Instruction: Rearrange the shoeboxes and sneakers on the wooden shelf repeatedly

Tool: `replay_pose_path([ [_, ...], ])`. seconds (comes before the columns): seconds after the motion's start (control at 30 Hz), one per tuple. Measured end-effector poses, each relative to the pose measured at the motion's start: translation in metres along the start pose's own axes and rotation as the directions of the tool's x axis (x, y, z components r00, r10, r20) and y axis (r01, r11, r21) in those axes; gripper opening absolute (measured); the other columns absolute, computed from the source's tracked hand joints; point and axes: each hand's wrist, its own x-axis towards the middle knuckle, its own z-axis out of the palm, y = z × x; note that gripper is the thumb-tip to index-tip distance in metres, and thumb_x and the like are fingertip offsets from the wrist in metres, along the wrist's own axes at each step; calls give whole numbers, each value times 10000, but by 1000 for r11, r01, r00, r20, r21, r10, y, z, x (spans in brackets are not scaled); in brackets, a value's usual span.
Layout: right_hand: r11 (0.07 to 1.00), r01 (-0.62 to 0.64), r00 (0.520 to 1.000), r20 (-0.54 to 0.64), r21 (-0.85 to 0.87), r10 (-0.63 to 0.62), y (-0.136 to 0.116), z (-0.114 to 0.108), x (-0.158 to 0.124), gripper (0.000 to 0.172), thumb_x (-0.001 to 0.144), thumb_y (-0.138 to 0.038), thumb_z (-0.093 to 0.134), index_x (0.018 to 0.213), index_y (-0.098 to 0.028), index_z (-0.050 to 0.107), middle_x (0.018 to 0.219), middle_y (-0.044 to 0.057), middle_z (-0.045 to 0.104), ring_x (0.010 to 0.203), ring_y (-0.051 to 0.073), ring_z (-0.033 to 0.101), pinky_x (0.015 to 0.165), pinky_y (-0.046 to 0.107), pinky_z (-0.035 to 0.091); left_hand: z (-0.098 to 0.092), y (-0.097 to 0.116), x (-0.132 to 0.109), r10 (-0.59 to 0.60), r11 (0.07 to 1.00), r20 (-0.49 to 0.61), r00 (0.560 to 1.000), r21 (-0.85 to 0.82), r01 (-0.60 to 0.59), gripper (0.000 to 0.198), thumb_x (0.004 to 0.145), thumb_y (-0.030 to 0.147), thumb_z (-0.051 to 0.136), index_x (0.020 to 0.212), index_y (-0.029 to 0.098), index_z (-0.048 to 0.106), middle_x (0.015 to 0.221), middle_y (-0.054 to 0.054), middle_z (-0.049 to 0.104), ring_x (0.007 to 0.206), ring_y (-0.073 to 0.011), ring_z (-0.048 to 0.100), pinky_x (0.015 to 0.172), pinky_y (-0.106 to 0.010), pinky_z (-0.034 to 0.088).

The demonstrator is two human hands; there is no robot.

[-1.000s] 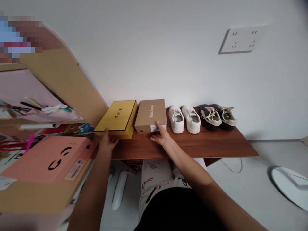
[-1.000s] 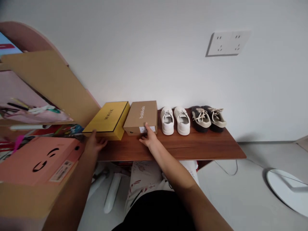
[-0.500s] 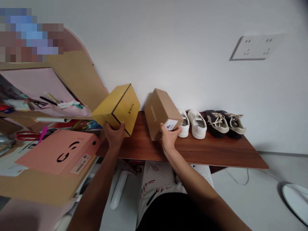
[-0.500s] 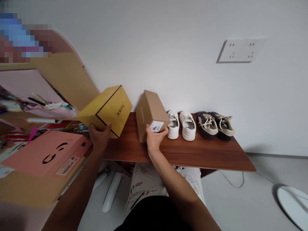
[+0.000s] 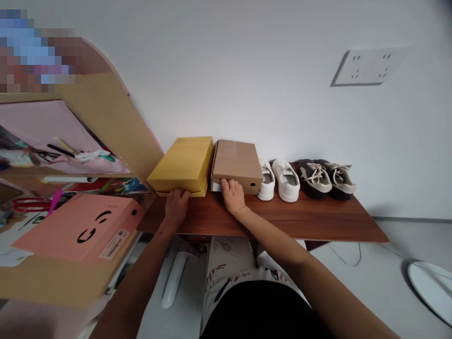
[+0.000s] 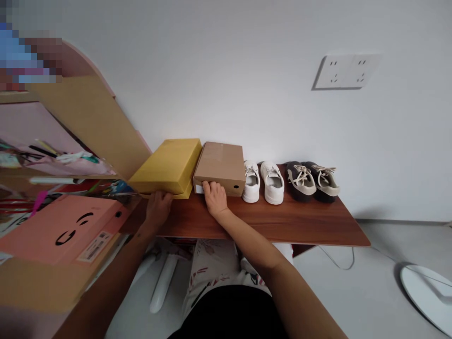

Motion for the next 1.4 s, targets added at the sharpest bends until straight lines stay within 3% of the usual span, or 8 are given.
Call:
replay_pose_path([
  [0.37,996,84,991,102,-7,-83,1,29,-19,398,1032,-167,299,1366,-220,509,1097,129,579,968,243,489,841,359,383,29,-13,-19,56,998,111,992,-36,-52,193,940,309,435,905,189,581,984,-157,571,1004,-322,537,915,-413,426],
  [0.6,983,148,973,-191,105,-126,14,17,-55,405,972,-301,503,1361,-194,539,1391,162,511,1245,291,449,1116,483,302,26,-9,-27,-180,944,-208,961,-310,110,219,906,323,483,1009,135,530,1093,-205,562,1123,-362,526,1003,-548,412],
  [0.77,978,-80,878,-452,194,161,85,-22,-102,488,931,-391,550,1374,-192,501,1461,191,414,1358,333,388,1118,557,326,-1,92,-22,-160,892,-398,903,-451,-40,402,918,301,560,1272,128,479,1307,-215,488,1296,-336,458,1111,-538,368],
  [0.9,894,-344,750,-489,288,446,156,-46,-100,606,908,-441,548,1405,-117,426,1473,263,363,1399,370,346,1096,579,354,-9,221,5,234,686,-125,964,-682,-255,390,973,251,476,1360,207,463,1434,-160,466,1111,-213,630,932,-363,542],
  [1.03,811,-422,780,-293,406,553,194,-52,-78,630,830,-484,616,1318,-118,459,1348,255,509,1283,359,492,1024,520,441,-7,317,53,114,849,190,975,-528,3,432,935,243,569,1342,116,494,1334,-238,565,1143,-314,645,904,-405,540],
  [1.17,600,-491,665,-173,632,726,207,-52,-76,619,770,-557,657,1213,-161,482,1111,165,651,1032,311,634,927,476,500,0,337,76,-80,840,229,970,-509,190,236,961,274,530,1129,124,601,1115,-207,679,1039,-316,690,860,-385,531],
  [1.3,148,-306,442,3,940,897,209,-50,-83,619,762,-589,645,1207,-192,479,1126,118,665,1010,251,648,843,403,550,17,326,70,-272,560,140,952,-781,275,279,1009,372,410,1089,170,586,908,-111,712,800,-224,711,756,-313,528],
  [1.4,-183,-101,454,209,978,866,203,-49,-83,538,790,-594,598,1169,-224,511,1164,81,664,1018,223,651,756,363,576,32,328,67,-345,322,253,904,-873,367,320,1013,396,350,1102,175,563,759,-42,673,565,-171,642,628,-284,512],
])
